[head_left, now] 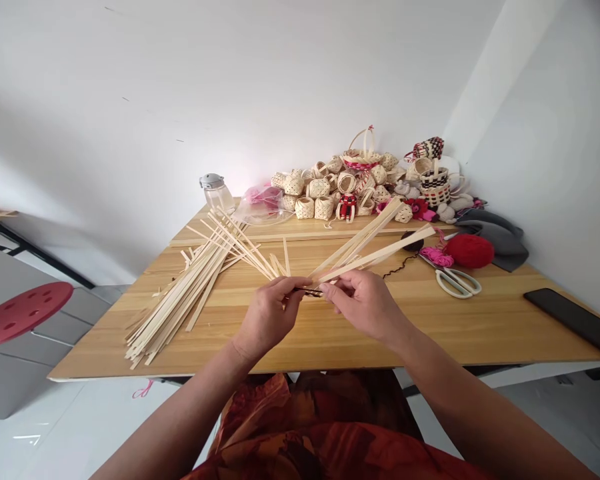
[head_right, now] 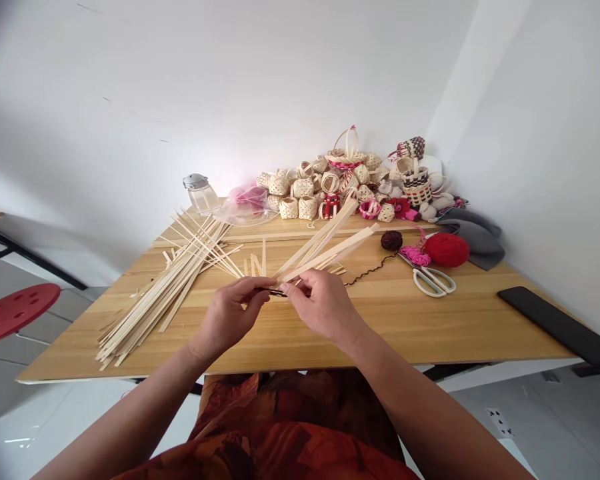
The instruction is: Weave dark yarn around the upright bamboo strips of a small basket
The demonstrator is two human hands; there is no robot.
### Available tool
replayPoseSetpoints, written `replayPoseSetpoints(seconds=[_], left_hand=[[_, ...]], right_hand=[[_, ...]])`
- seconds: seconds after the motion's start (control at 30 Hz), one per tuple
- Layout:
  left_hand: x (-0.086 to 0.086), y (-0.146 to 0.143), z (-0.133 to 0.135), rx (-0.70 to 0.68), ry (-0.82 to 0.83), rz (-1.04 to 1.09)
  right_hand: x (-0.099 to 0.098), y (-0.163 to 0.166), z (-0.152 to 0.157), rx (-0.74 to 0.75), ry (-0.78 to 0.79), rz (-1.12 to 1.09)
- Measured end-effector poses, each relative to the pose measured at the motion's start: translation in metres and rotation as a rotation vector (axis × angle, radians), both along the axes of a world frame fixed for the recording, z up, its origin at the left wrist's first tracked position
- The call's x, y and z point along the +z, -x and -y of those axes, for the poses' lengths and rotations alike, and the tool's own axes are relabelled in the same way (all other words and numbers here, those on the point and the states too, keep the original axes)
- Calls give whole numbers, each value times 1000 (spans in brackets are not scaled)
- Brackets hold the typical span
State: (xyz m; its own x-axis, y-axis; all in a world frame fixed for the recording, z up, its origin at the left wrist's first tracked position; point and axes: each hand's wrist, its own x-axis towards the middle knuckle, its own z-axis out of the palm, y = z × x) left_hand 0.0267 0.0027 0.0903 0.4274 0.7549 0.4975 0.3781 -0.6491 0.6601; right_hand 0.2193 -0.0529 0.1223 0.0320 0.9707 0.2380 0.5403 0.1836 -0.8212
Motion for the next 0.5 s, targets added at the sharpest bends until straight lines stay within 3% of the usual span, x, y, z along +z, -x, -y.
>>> replayPoseSetpoints(seconds=[0.27,0.5], left_hand=[[-10,11,-13,193,-38,-62],[-21,18,-26,231,-44,-91]], right_hand=[[24,-27,34,28,-43,376],[46,-49,63,-97,-128,464]])
